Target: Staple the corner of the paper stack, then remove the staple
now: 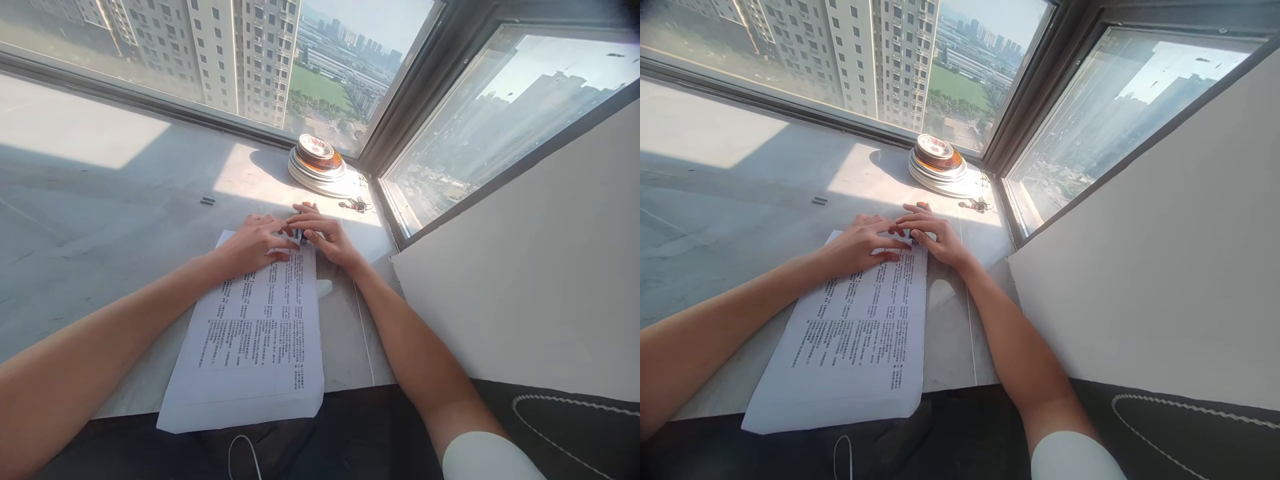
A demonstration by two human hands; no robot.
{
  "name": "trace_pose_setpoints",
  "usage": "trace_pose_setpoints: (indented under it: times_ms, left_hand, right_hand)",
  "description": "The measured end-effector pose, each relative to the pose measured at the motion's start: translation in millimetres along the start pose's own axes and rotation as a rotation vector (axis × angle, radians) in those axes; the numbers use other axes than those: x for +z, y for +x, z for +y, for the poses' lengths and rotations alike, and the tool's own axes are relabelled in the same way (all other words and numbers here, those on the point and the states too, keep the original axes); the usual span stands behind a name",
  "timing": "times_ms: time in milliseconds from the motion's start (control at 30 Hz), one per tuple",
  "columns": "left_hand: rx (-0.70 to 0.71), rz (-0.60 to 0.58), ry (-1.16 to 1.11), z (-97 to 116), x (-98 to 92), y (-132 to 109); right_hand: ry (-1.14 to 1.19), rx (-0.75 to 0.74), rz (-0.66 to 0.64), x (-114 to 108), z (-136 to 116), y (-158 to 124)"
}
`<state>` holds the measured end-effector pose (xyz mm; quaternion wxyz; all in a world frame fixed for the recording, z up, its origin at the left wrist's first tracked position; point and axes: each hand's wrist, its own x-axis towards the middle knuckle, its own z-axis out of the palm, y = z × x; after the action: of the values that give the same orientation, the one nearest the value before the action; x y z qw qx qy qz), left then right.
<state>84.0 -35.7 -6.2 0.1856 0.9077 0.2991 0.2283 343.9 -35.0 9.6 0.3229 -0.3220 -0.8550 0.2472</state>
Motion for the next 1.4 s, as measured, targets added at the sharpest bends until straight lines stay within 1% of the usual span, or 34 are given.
trace_pose_setpoints:
  times_ms: [200,400,567,733,900,967,1167,1400]
  left_hand:
    - [0.03,-0.007,0.092,-2.4,2.1,-0.2]
    - [0.107,0.043,0.126,-8.4,4.7,-0.2]
    - [0.119,0.066,0.123,-9.3,5.9,0.4]
    - [0.118,0.073,0.121,-7.2,5.0,0.9]
    - [0.121,0.079,0.116,-6.6,5.3,1.2]
    - [0.127,0.085,0.116,-7.0,5.8,1.1]
    - [0.118,0.074,0.119,-6.6,4.6,0.7]
    - [0.103,0.058,0.13,-3.1,2.3,1.3]
  right_hand:
    - [0.089,-0.006,0.054,0.4,-6.9,-1.6]
    - [0.22,-0.059,0.078,3.1,-0.4,0.1]
    - [0.191,-0.032,0.07,3.6,1.3,0.3]
    - [0.198,-0.096,0.064,3.1,3.0,0.2]
    - [0.134,-0.049,0.022,1.7,5.1,0.4]
    - [0.123,-0.051,0.006,0.9,5.1,0.6]
    - [0.169,-0.115,-0.019,-1.5,6.4,0.9]
    - [0.194,-0.083,-0.04,-2.6,6.3,1.5]
